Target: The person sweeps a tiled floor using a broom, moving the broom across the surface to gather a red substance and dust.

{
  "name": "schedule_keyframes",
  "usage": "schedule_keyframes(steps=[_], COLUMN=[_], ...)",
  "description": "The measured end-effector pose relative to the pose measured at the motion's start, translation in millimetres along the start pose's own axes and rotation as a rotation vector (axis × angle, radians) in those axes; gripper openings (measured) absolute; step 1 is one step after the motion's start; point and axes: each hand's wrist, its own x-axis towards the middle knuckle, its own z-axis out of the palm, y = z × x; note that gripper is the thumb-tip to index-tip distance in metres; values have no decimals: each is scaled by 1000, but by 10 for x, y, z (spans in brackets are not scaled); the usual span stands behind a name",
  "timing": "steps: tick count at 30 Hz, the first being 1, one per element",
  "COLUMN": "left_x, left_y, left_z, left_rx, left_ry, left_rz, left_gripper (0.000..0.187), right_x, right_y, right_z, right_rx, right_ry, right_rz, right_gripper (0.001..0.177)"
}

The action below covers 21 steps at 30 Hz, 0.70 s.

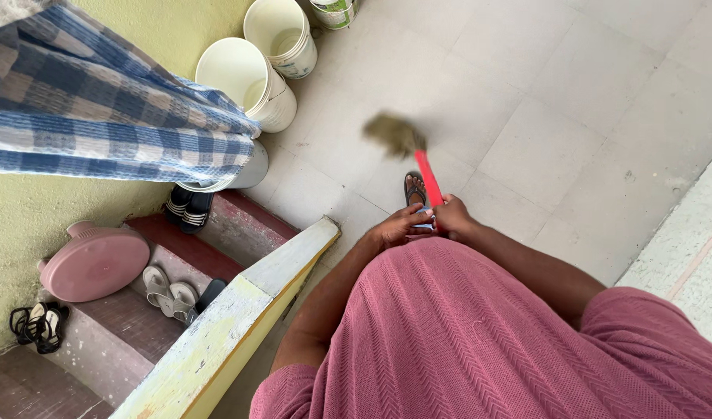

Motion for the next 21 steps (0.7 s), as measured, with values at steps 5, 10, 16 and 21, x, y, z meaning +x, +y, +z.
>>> schedule_keyframes(steps=[5,10,16,21], left_x=[-39,5,434,673], left_y=[142,301,474,909], left_z=[-36,-47,-398,-595], left_rx=[89,19,-68,-53], left_ry=[-38,163,179,255], left_rz=[91,-66,-54,-45], left_gripper=[112,107,83,99], right_x=[-416,-537,486,1239], right_y=[-595,-1007,-943,-1151], right_z=[-25,-143,172,395], right_rx=[-687,-773,-170,-120], right_ry=[76,-167,-442,-322], right_rz=[-267,-136,283,334], right_gripper=[75,78,46,31])
